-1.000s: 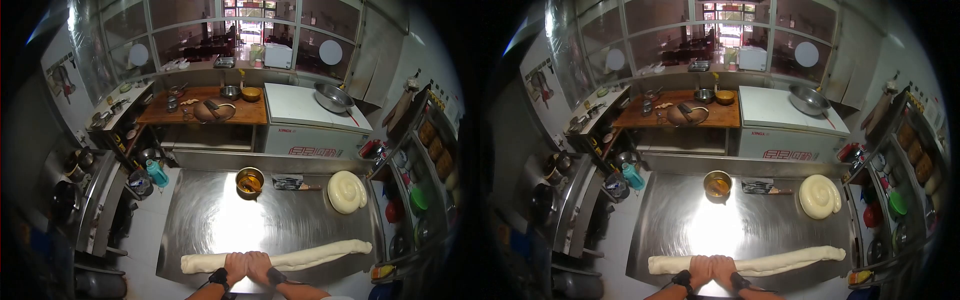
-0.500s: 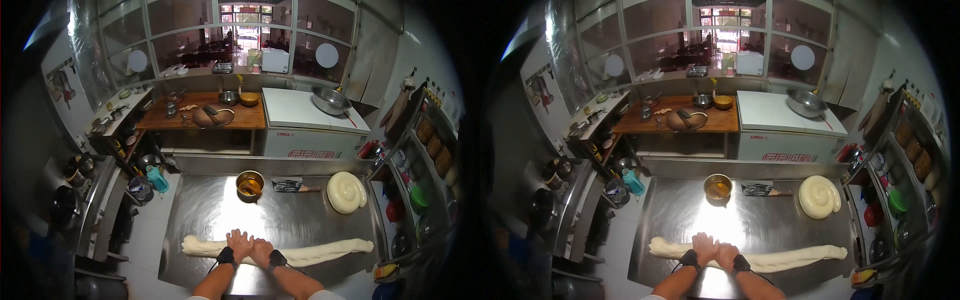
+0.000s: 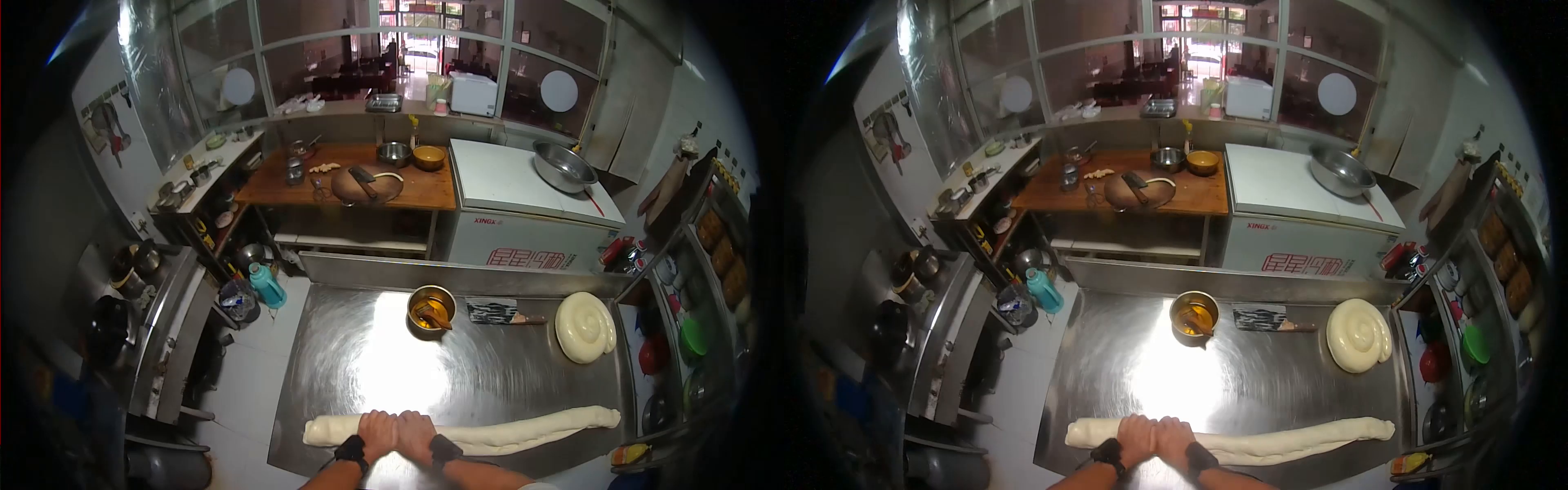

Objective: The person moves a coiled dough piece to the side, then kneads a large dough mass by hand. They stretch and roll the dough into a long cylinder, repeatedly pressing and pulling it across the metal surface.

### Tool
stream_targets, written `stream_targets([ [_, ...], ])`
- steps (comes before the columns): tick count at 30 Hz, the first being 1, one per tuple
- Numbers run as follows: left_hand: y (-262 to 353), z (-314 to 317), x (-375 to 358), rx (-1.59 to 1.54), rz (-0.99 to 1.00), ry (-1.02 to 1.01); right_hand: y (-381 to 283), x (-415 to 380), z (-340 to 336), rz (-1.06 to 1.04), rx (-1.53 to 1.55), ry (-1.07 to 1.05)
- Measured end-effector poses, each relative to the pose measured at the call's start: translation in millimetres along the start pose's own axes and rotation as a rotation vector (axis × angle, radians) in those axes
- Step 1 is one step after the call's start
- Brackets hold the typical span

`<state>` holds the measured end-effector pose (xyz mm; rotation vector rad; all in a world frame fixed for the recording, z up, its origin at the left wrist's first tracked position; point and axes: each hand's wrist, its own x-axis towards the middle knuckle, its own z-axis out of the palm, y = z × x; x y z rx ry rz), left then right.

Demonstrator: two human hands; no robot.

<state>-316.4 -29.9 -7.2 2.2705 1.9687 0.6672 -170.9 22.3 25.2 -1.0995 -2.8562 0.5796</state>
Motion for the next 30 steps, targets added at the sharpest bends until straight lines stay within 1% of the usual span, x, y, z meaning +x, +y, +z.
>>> stream_targets([
  [1, -7, -3, 16, 0.046, -0.018, -0.185, 5, 12, -2, 0.005, 0.001, -0.015],
  [3, -27, 26, 34, 0.008, -0.020, -0.182, 18, 33, 3, 0.189, 0.149, -0.132],
  [4, -34, 37, 42, -0.019, -0.017, -0.174, 23, 35, 5, 0.176, 0.192, -0.033],
  [5, -38, 46, 45, -0.031, -0.010, -0.177, 26, 36, 7, 0.189, 0.188, -0.036],
  [7, -42, 55, 54, -0.026, 0.068, -0.016, 29, 38, 6, 0.184, 0.247, 0.041],
  [8, -42, 58, 56, -0.033, 0.082, -0.010, 31, 37, 10, 0.195, 0.239, 0.051],
  [10, -39, 60, 62, -0.028, -0.036, -0.181, 38, 41, 20, 0.188, 0.213, 0.049],
  [11, -31, 45, 67, -0.022, -0.018, -0.169, 39, 43, 20, 0.190, 0.207, 0.071],
  [13, -10, 1, 67, 0.063, -0.171, 0.089, 32, 35, 19, 0.208, 0.171, 0.057],
  [14, -10, 4, 56, 0.068, -0.185, 0.028, 22, 25, 2, 0.107, 0.147, 0.077],
  [15, -6, -4, 44, 0.065, -0.182, 0.029, 7, 12, -10, 0.110, 0.143, 0.078],
  [17, -2, -35, 13, 0.028, -0.137, -0.294, -30, -7, -27, 0.050, 0.321, 0.164],
  [18, -11, -49, -13, -0.033, 0.023, -0.127, -48, -21, -15, 0.132, 0.302, 0.242],
  [19, -19, -58, -42, -0.097, 0.181, 0.041, -62, -37, -9, 0.087, 0.254, 0.210],
  [20, -23, -62, -65, -0.194, 0.178, 0.103, -71, -44, -7, -0.034, 0.201, 0.216],
  [21, -25, -64, -79, -0.295, 0.176, 0.164, -79, -51, 4, -0.131, 0.082, 0.225],
  [22, -28, -61, -84, -0.294, 0.174, 0.157, -77, -47, 12, -0.129, 0.088, 0.222],
  [24, -35, -49, -80, -0.175, 0.142, 0.086, -75, -25, 25, -0.064, 0.111, 0.090],
  [25, -42, -38, -68, -0.111, 0.131, 0.059, -70, -7, 27, -0.035, 0.117, 0.031],
  [26, -48, -22, -52, -0.130, 0.039, 0.042, -61, 9, 28, -0.008, 0.121, -0.030],
  [27, -54, -16, -36, -0.131, 0.036, 0.039, -52, 21, 24, -0.008, 0.124, -0.034],
  [29, -67, -14, -5, -0.028, 0.014, -0.059, -38, 46, 10, 0.015, 0.082, -0.015],
  [30, -74, -9, 8, -0.030, 0.021, -0.099, -34, 58, 4, 0.085, 0.156, -0.109],
])
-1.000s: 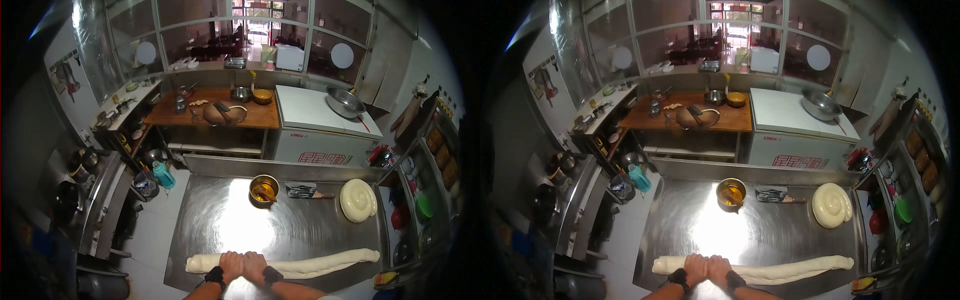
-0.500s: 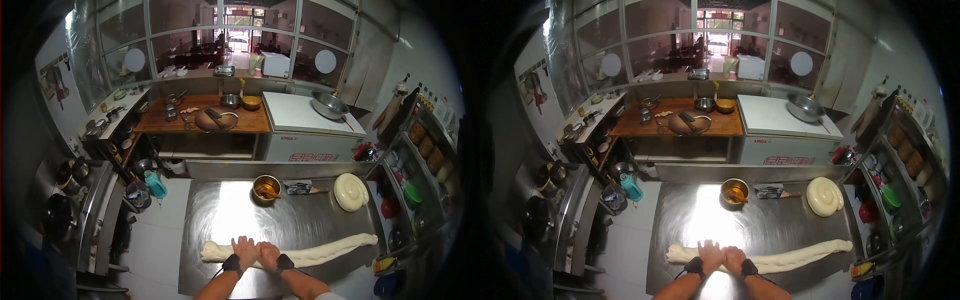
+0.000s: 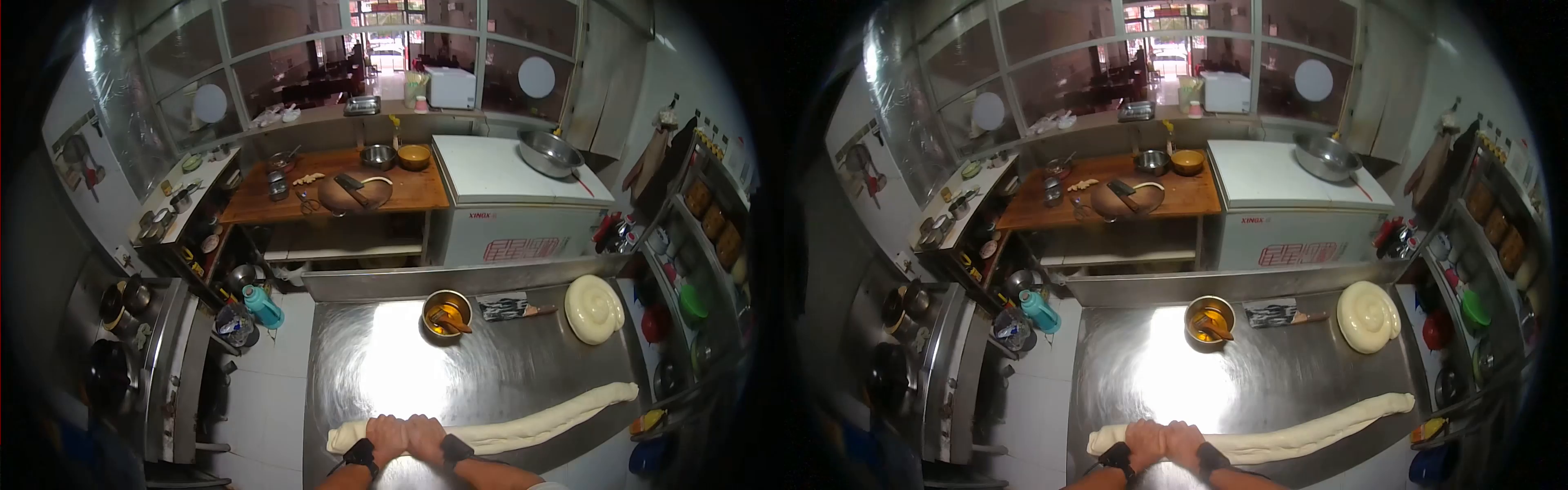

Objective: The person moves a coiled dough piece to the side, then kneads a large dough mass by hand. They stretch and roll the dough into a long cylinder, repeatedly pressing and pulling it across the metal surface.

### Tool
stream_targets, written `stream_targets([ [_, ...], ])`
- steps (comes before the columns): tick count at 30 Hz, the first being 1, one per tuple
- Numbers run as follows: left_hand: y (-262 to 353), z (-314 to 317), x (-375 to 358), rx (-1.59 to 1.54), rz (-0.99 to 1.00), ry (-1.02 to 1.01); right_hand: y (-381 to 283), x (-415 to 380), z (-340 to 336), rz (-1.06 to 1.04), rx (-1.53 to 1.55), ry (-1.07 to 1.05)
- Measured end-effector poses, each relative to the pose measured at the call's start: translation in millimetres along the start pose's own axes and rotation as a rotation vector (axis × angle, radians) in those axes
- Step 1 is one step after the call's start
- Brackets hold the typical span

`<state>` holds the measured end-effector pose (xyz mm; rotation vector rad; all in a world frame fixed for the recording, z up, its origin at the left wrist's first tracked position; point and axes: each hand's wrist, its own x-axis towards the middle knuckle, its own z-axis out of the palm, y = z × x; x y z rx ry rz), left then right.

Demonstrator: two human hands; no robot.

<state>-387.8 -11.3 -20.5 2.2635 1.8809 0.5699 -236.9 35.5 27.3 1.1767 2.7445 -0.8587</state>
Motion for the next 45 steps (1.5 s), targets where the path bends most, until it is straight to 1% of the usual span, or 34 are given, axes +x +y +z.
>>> stream_targets([
  [1, -5, 2, 7, 0.000, 0.002, -0.018, 5, 6, 8, 0.008, 0.016, -0.005],
  [3, -6, -2, 30, -0.013, -0.100, -0.059, 23, 21, 20, 0.048, 0.116, 0.054],
  [4, -14, 12, 33, -0.006, -0.078, 0.012, 26, 25, 22, 0.049, 0.117, 0.064],
  [5, -18, 19, 37, -0.001, -0.066, 0.020, 27, 27, 23, 0.065, 0.127, 0.103],
  [7, -15, 14, 44, 0.055, -0.057, 0.082, 26, 26, 23, 0.096, 0.153, 0.188],
  [9, -7, 6, 40, 0.041, -0.106, 0.124, 23, 18, 26, 0.061, 0.218, 0.332],
  [10, -3, 2, 35, 0.186, -0.118, 0.174, 28, 22, 48, 0.040, 0.230, 0.423],
  [11, 17, -25, 33, 0.221, -0.143, 0.127, 20, 9, 26, -0.075, 0.226, 0.403],
  [13, 21, -31, 9, 0.229, -0.177, -0.176, 7, -9, 39, -0.049, 0.190, 0.461],
  [14, 20, -35, -12, 0.232, -0.177, -0.177, 0, -21, 45, -0.072, 0.238, 0.432],
  [15, 20, -47, -37, 0.131, -0.027, -0.015, -16, -41, 38, -0.095, 0.284, 0.397],
  [16, 21, -56, -59, 0.028, 0.121, 0.149, -36, -65, 24, -0.127, 0.178, 0.386],
  [18, 21, -66, -102, -0.084, 0.104, 0.165, -51, -77, 44, -0.285, 0.047, 0.461],
  [19, 18, -60, -109, -0.080, 0.097, 0.161, -56, -75, 53, -0.350, -0.001, 0.495],
  [20, 16, -53, -114, -0.007, 0.060, 0.152, -57, -67, 60, -0.352, 0.006, 0.492],
  [21, 11, -48, -112, 0.066, 0.028, 0.145, -56, -56, 64, -0.304, -0.013, 0.400],
  [22, -1, -39, -96, 0.067, 0.035, 0.144, -53, -39, 66, -0.252, -0.035, 0.313],
  [23, -14, -27, -78, 0.024, -0.002, 0.180, -49, -21, 58, -0.249, -0.034, 0.310],
  [24, -24, -16, -68, -0.023, -0.050, 0.213, -40, -2, 50, -0.179, -0.003, 0.220],
  [25, -29, -18, -57, -0.031, -0.063, 0.203, -34, 11, 44, -0.109, 0.030, 0.126],
  [26, -36, -25, -37, 0.029, -0.072, 0.043, -28, 21, 43, -0.113, 0.012, 0.217],
  [27, -42, -27, -18, 0.088, -0.079, -0.111, -24, 30, 36, -0.112, 0.007, 0.209],
  [30, -64, -9, 8, -0.019, -0.102, -0.093, -22, 50, 17, 0.059, 0.148, -0.017],
  [31, -69, -3, 12, -0.020, -0.100, -0.090, -19, 52, 21, 0.060, 0.145, -0.015],
  [33, -74, 1, 26, 0.081, -0.176, -0.280, -11, 56, 32, 0.110, 0.195, 0.124],
  [34, -71, -3, 32, 0.085, -0.158, -0.267, -10, 60, 34, 0.114, 0.187, 0.146],
  [36, -51, -24, 38, -0.014, -0.324, -0.206, -12, 57, 35, 0.152, 0.212, 0.220],
  [37, -42, -31, 37, -0.016, -0.321, -0.206, -12, 52, 37, 0.155, 0.211, 0.221],
  [39, -33, -46, 24, 0.178, -0.184, 0.058, -22, 41, 32, 0.005, 0.196, 0.393],
  [40, -30, -53, 17, 0.161, -0.164, -0.048, -29, 32, 32, -0.045, 0.157, 0.459],
  [41, -29, -62, 8, 0.163, -0.165, -0.038, -35, 22, 32, -0.052, 0.151, 0.463],
  [43, -16, -102, -24, 0.133, 0.000, -0.322, -86, -20, -1, 0.037, 0.339, 0.217],
  [44, -21, -103, -53, 0.049, 0.139, -0.062, -95, -34, 15, 0.037, 0.233, 0.246],
  [45, -27, -96, -80, 0.048, 0.132, -0.068, -102, -46, 25, -0.064, 0.234, 0.308],
])
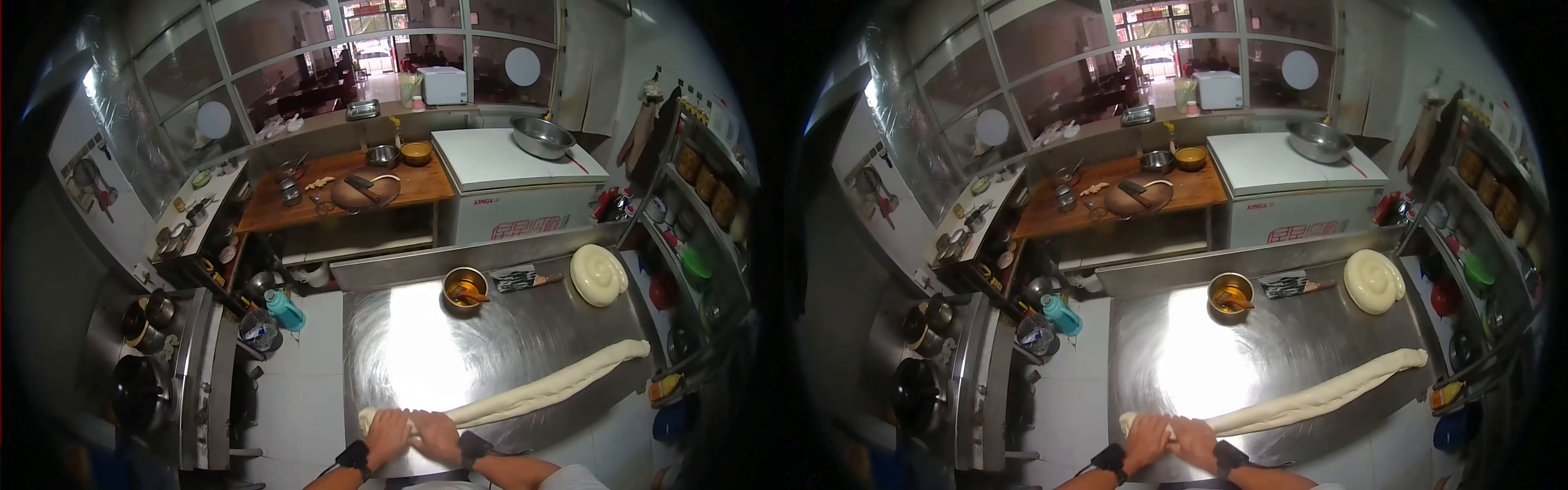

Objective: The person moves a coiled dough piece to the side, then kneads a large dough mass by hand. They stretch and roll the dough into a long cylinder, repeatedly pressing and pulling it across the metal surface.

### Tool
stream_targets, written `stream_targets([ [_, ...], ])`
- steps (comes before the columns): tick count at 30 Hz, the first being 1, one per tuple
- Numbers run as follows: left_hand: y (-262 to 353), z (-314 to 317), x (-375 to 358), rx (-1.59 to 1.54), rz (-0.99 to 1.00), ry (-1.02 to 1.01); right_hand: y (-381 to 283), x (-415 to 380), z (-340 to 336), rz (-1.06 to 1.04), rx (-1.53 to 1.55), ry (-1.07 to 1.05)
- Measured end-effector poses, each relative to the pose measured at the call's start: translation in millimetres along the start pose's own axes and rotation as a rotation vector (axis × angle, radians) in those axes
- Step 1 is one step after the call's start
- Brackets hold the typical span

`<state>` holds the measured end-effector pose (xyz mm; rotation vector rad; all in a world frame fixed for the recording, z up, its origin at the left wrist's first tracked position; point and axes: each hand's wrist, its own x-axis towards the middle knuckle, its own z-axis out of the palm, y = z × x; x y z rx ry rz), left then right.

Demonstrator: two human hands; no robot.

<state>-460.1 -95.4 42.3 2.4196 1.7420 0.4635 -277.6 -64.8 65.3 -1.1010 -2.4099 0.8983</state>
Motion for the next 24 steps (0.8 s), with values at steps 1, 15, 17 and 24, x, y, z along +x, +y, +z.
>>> stream_targets([
  [1, -4, 10, -22, -0.069, 0.060, 0.108, -4, -6, 11, -0.037, -0.026, -0.010],
  [15, -81, 61, 83, -0.042, -0.209, -0.006, 64, 113, 34, 0.194, -0.049, -0.103],
  [17, -82, 63, 91, -0.042, -0.254, 0.015, 67, 117, 35, 0.191, -0.038, -0.052],
  [24, -53, 34, 71, 0.134, -0.173, 0.065, 61, 90, 47, 0.101, -0.146, 0.033],
])
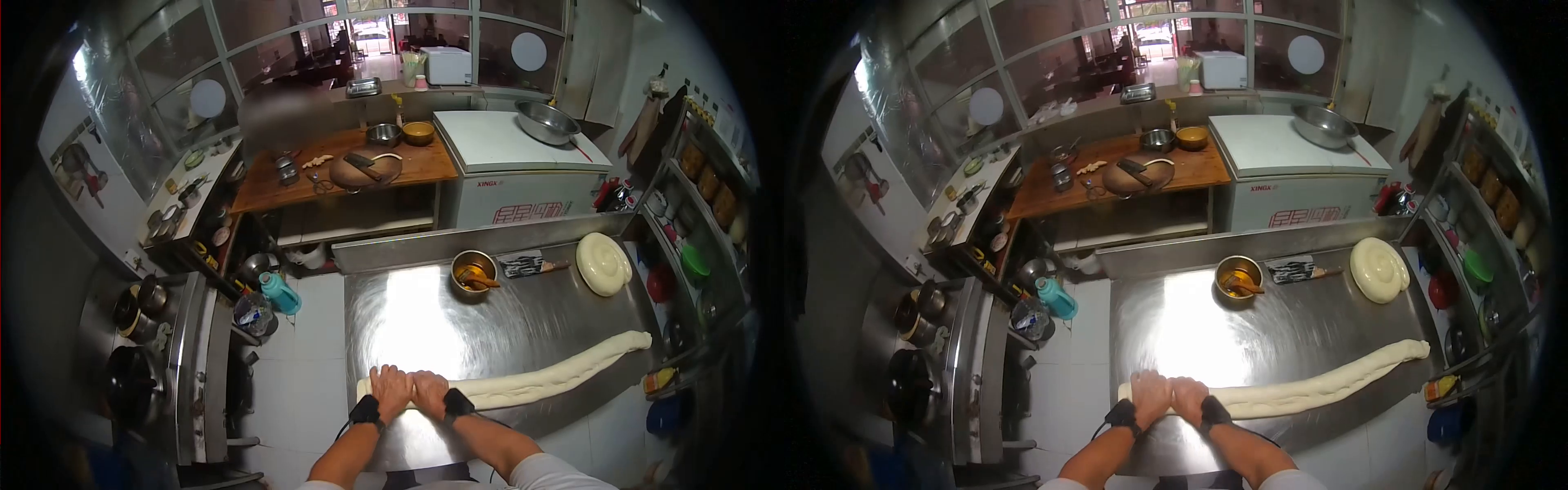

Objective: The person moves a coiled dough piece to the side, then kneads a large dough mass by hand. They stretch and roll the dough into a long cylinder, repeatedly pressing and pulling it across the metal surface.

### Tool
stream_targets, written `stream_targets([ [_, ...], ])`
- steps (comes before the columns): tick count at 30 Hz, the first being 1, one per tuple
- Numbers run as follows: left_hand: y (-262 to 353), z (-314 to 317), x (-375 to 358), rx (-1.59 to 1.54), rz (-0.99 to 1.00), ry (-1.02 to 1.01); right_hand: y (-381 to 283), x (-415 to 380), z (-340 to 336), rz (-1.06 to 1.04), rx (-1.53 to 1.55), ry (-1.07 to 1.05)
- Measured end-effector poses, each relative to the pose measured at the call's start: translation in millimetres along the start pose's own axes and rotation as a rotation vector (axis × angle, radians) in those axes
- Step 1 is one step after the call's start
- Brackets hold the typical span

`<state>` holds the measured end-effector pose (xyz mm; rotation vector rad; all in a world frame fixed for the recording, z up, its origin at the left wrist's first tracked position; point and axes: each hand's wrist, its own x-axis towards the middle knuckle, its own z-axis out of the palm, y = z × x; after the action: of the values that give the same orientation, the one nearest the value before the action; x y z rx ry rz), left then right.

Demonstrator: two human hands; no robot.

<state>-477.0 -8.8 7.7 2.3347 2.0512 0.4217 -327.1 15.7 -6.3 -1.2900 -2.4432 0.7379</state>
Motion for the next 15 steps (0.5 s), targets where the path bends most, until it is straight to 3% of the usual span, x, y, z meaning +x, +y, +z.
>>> stream_targets([
  [1, 3, -15, -10, 0.002, -0.003, 0.003, -13, -8, -16, -0.005, 0.000, 0.000],
  [3, -1, -41, -46, -0.063, 0.181, -0.029, -48, -45, -38, -0.138, 0.178, 0.000],
  [6, -10, -49, -83, -0.173, 0.313, 0.113, -65, -86, -16, -0.221, -0.103, 0.047],
  [9, -26, -8, -84, -0.020, 0.272, 0.043, -64, -66, -1, -0.125, -0.169, -0.051],
  [10, -44, 36, -79, -0.189, 0.297, 0.029, -59, -48, 9, -0.008, -0.177, -0.112],
  [11, -54, 78, -72, -0.320, 0.177, -0.127, -51, -27, 10, 0.017, -0.172, -0.060],
  [12, -54, 62, -52, -0.251, 0.192, -0.119, -40, -10, 11, 0.090, -0.132, -0.183],
  [15, -40, 22, -2, -0.032, 0.036, -0.191, -28, 13, 5, 0.051, -0.083, -0.095],
])
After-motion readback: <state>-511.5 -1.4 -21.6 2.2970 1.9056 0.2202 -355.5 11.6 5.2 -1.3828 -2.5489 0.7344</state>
